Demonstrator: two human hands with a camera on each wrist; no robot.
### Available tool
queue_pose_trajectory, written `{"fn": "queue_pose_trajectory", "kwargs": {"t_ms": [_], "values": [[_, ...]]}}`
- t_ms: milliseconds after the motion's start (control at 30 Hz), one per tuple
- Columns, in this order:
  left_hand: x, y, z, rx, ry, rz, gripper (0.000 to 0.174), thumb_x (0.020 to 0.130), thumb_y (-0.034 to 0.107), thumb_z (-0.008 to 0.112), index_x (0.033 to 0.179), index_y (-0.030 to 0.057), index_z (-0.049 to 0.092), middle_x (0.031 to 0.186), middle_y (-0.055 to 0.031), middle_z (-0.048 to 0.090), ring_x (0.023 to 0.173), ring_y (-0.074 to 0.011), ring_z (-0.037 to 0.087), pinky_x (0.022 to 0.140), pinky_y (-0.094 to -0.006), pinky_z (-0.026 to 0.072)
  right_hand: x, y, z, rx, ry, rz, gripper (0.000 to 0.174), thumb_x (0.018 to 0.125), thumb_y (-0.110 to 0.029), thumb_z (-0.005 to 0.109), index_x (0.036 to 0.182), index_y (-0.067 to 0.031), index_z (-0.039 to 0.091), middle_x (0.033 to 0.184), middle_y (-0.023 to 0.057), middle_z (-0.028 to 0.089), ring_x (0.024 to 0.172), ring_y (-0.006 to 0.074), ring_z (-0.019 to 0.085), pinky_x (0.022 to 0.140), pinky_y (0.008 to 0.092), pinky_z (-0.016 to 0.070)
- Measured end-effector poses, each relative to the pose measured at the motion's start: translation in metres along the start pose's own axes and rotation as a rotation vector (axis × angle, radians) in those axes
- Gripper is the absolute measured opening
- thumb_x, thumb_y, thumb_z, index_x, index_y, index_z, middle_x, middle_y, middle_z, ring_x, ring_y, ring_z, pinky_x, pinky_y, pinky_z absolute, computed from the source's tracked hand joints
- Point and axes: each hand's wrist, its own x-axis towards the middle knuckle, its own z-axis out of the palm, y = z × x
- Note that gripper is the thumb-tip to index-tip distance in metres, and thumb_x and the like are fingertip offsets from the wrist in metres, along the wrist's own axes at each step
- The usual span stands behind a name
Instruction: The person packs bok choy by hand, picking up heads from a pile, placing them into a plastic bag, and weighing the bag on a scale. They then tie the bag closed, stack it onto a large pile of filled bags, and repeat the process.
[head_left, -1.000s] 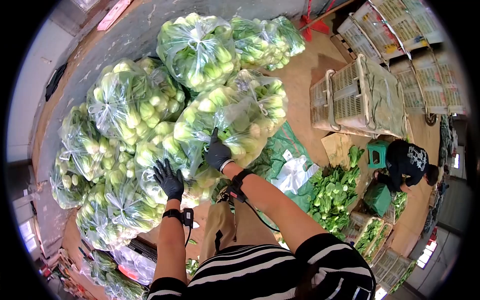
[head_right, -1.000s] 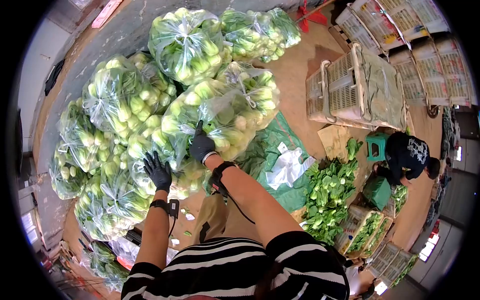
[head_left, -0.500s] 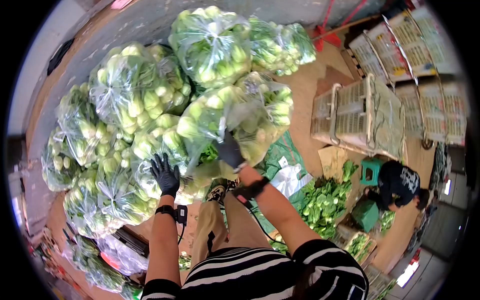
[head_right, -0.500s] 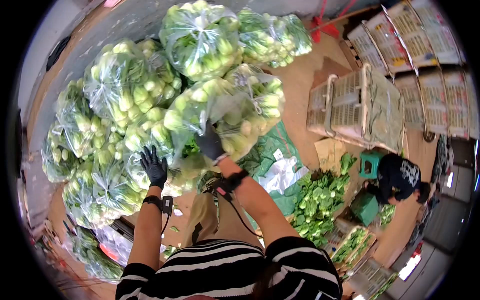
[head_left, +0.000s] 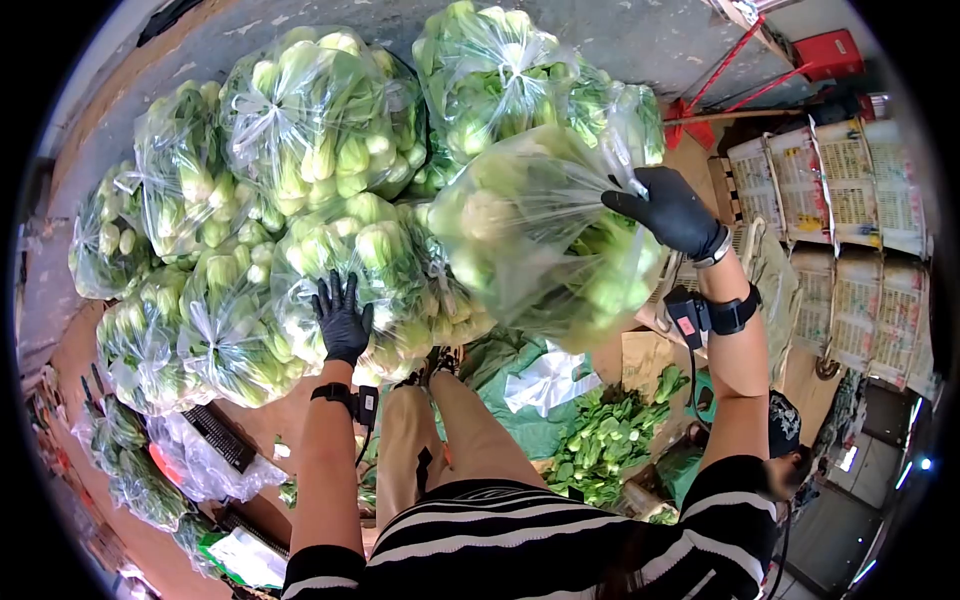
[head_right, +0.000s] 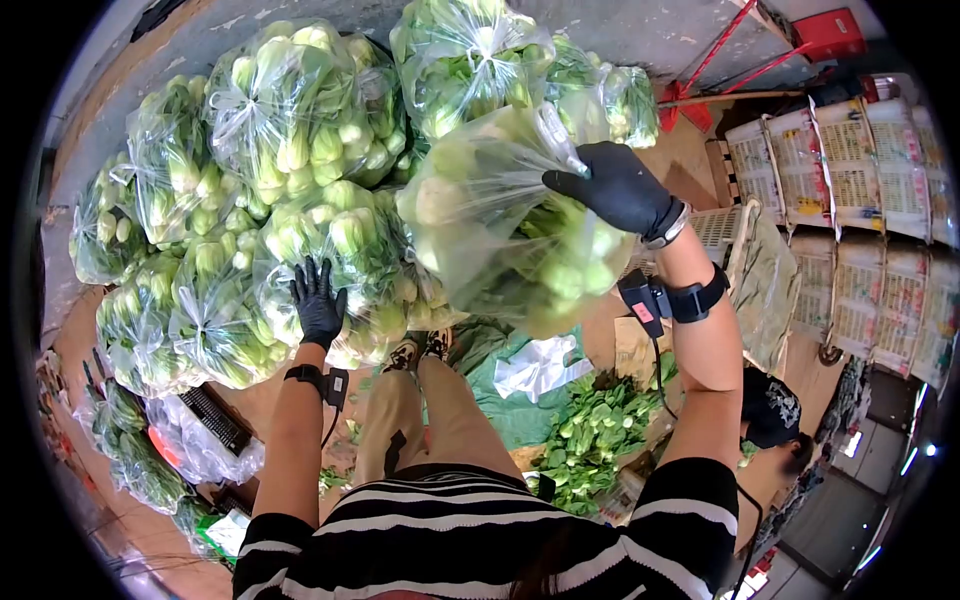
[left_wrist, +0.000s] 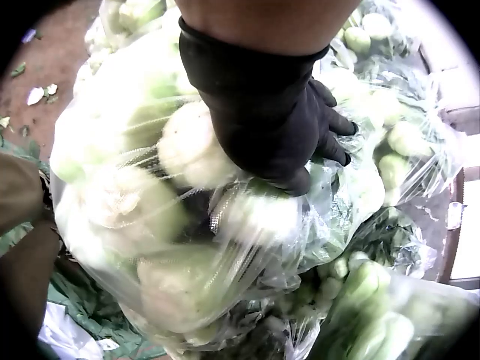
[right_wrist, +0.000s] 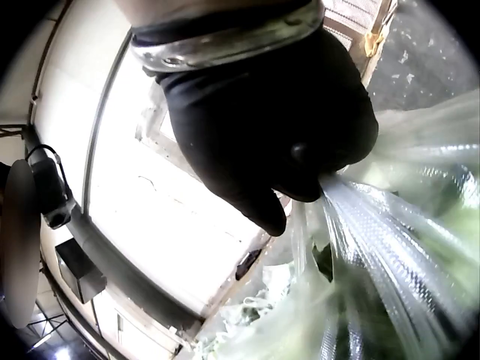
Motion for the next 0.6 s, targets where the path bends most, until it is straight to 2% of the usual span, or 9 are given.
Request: {"fn": "queue_pose_trajectory", "kwargs": {"t_ms": [133,200,267,300,333,400,433,533,600], "values": [[0.0,-0.001,-0.001,-0.017,0.016,0.004,0.063,0.075,0.032,0.054,0.131,0.0191,0.026,0.138,-0.0129,0.014,0.125,-0.0373,0.013,0.1,-0.0487,0.0101,0.013,0.014,0.007,0.075,-0.073,0.162,0.04,0.074,-0.038,0.057,0.069,0.0013,0.057,0.058,0.0171,0.054,0.055,0.0289,0.054,0.054,0.0361,0.041],[0.002,-0.004,-0.003,-0.021,0.018,0.008,0.064,0.075,0.031,0.054,0.13,0.0188,0.026,0.138,-0.0132,0.015,0.125,-0.0375,0.014,0.1,-0.0483,0.0104,0.023,0.069,0.041,-0.247,-0.039,-0.074,0.037,0.075,-0.037,0.057,0.073,-0.0005,0.058,0.061,0.0163,0.056,0.058,0.0293,0.056,0.056,0.0354,0.0425],[-0.001,-0.001,-0.002,-0.027,0.052,0.013,0.061,0.074,0.033,0.053,0.129,0.0193,0.03,0.136,-0.0129,0.02,0.124,-0.0369,0.016,0.1,-0.0483,0.0105,0.021,0.135,0.095,-0.02,0.041,-0.005,0.035,0.076,-0.037,0.055,0.078,-0.0025,0.059,0.066,0.0175,0.057,0.062,0.0319,0.056,0.059,0.0373,0.043],[-0.001,-0.002,0.001,-0.031,0.073,0.027,0.062,0.073,0.033,0.054,0.129,0.0193,0.03,0.136,-0.013,0.02,0.124,-0.037,0.017,0.1,-0.0483,0.0109,0.016,0.142,0.119,0.031,0.124,0.034,0.034,0.076,-0.038,0.054,0.08,-0.005,0.06,0.069,0.0182,0.058,0.064,0.0338,0.055,0.061,0.0388,0.0433],[0.001,0.0,0.001,-0.035,0.081,0.021,0.062,0.073,0.033,0.054,0.129,0.0193,0.03,0.136,-0.013,0.02,0.124,-0.037,0.017,0.1,-0.0483,0.0109,0.021,0.17,0.155,-0.07,0.104,0.032,0.033,0.075,-0.039,0.054,0.081,-0.0073,0.061,0.071,0.0179,0.058,0.066,0.0342,0.055,0.061,0.0399,0.0433],[0.001,-0.001,-0.002,-0.046,0.046,0.015,0.063,0.073,0.032,0.055,0.129,0.0195,0.03,0.136,-0.0132,0.02,0.124,-0.0371,0.017,0.1,-0.0484,0.0108,0.028,0.136,0.153,-0.236,0.058,0.034,0.031,0.074,-0.038,0.055,0.08,-0.0086,0.061,0.069,0.0169,0.058,0.064,0.0338,0.055,0.059,0.0399,0.0436],[0.001,-0.002,-0.001,-0.057,0.05,0.015,0.065,0.072,0.032,0.056,0.13,0.0203,0.028,0.137,-0.013,0.019,0.124,-0.0371,0.016,0.1,-0.0484,0.0104,0.03,0.124,0.143,-0.154,0.094,0.03,0.03,0.074,-0.038,0.054,0.079,-0.0093,0.061,0.066,0.0158,0.058,0.062,0.0336,0.055,0.057,0.0412,0.0436],[0.001,0.0,-0.001,-0.029,0.012,0.0,0.066,0.072,0.032,0.056,0.13,0.0207,0.027,0.137,-0.0127,0.018,0.124,-0.0372,0.015,0.1,-0.0486,0.0102,0.036,0.111,0.099,-0.367,0.104,-0.094,0.028,0.073,-0.035,0.055,0.077,-0.0072,0.059,0.061,0.0154,0.056,0.058,0.0332,0.055,0.054,0.0408,0.0429],[0.002,-0.004,-0.003,-0.014,0.008,-0.01,0.066,0.072,0.031,0.056,0.13,0.0208,0.027,0.137,-0.0127,0.018,0.124,-0.0373,0.015,0.1,-0.0487,0.0103,0.041,0.111,0.083,-0.478,0.074,-0.194,0.024,0.072,-0.032,0.055,0.081,-0.0102,0.061,0.061,0.0135,0.057,0.057,0.0317,0.055,0.053,0.04,0.0435]]}}
